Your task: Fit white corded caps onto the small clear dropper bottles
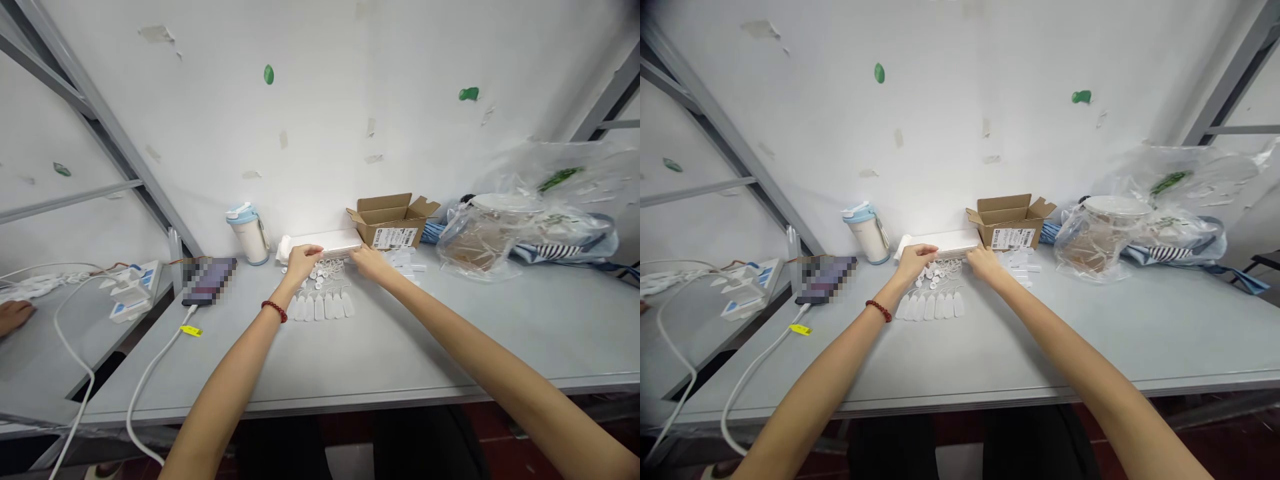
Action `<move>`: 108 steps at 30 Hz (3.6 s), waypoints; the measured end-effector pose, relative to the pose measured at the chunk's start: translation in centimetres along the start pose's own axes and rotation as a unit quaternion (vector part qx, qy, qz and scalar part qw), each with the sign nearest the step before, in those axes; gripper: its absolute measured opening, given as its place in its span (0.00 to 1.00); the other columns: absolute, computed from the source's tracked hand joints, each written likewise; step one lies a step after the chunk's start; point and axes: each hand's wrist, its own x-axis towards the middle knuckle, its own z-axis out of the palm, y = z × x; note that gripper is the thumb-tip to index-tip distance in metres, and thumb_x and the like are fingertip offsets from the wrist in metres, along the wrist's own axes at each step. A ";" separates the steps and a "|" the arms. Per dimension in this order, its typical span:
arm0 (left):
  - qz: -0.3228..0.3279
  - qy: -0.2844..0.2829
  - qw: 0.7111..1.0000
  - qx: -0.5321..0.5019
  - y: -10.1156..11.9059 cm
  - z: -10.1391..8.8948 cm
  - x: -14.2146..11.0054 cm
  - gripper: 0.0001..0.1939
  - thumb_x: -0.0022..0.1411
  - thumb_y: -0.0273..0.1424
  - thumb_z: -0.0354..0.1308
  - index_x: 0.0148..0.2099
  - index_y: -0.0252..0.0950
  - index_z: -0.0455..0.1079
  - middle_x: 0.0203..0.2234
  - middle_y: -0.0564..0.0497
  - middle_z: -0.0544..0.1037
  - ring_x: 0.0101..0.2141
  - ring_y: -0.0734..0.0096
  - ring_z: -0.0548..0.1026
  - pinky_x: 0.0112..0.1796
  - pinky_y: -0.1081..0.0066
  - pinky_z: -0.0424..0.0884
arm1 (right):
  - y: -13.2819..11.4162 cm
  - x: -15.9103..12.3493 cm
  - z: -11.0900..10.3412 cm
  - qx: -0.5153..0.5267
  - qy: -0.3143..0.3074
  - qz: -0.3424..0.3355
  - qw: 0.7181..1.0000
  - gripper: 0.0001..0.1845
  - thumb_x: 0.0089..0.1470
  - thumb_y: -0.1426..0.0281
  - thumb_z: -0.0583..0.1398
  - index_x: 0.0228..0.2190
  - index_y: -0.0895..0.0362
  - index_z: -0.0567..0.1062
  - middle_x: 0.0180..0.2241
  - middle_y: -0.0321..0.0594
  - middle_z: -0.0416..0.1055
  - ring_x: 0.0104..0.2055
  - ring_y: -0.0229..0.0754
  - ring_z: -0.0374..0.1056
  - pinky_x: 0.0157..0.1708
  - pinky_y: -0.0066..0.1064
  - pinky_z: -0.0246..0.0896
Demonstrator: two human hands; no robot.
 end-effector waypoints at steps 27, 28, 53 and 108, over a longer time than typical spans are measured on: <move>-0.045 0.067 0.952 -0.294 2.5 -0.9 -7.1 0.09 0.46 0.30 0.64 0.30 0.29 0.71 0.28 0.51 0.72 0.26 0.76 0.72 0.26 0.75 0.70 | -3.8 -6.4 -0.5 0.263 0.239 -0.112 0.928 0.13 0.56 0.75 0.52 0.44 0.57 0.66 0.42 0.47 0.70 0.39 0.46 0.69 0.34 0.35 0.66; -0.048 0.065 0.951 -0.299 2.6 -0.8 -7.1 0.09 0.46 0.30 0.64 0.30 0.29 0.71 0.28 0.51 0.72 0.26 0.76 0.72 0.26 0.75 0.70 | -3.9 -6.5 -0.5 0.264 0.238 -0.114 0.928 0.13 0.56 0.76 0.52 0.44 0.57 0.66 0.42 0.47 0.69 0.38 0.46 0.69 0.34 0.35 0.66; -0.075 0.015 0.951 -0.298 2.1 -0.3 -7.3 0.14 0.42 0.32 0.67 0.33 0.31 0.73 0.26 0.53 0.72 0.25 0.78 0.68 0.30 0.73 0.67 | -4.8 -6.8 -0.9 0.254 0.293 -0.094 0.917 0.10 0.57 0.75 0.52 0.42 0.57 0.66 0.40 0.47 0.71 0.38 0.46 0.70 0.33 0.35 0.66; 0.294 -0.133 0.926 0.195 4.8 2.1 -6.1 0.10 0.57 0.26 0.56 0.43 0.37 0.69 0.39 0.46 0.72 0.39 0.63 0.71 0.38 0.66 0.68 | -2.3 -5.8 -2.6 0.638 0.078 0.148 0.752 0.07 0.46 0.73 0.61 0.31 0.60 0.71 0.21 0.39 0.74 0.24 0.39 0.71 0.19 0.25 0.63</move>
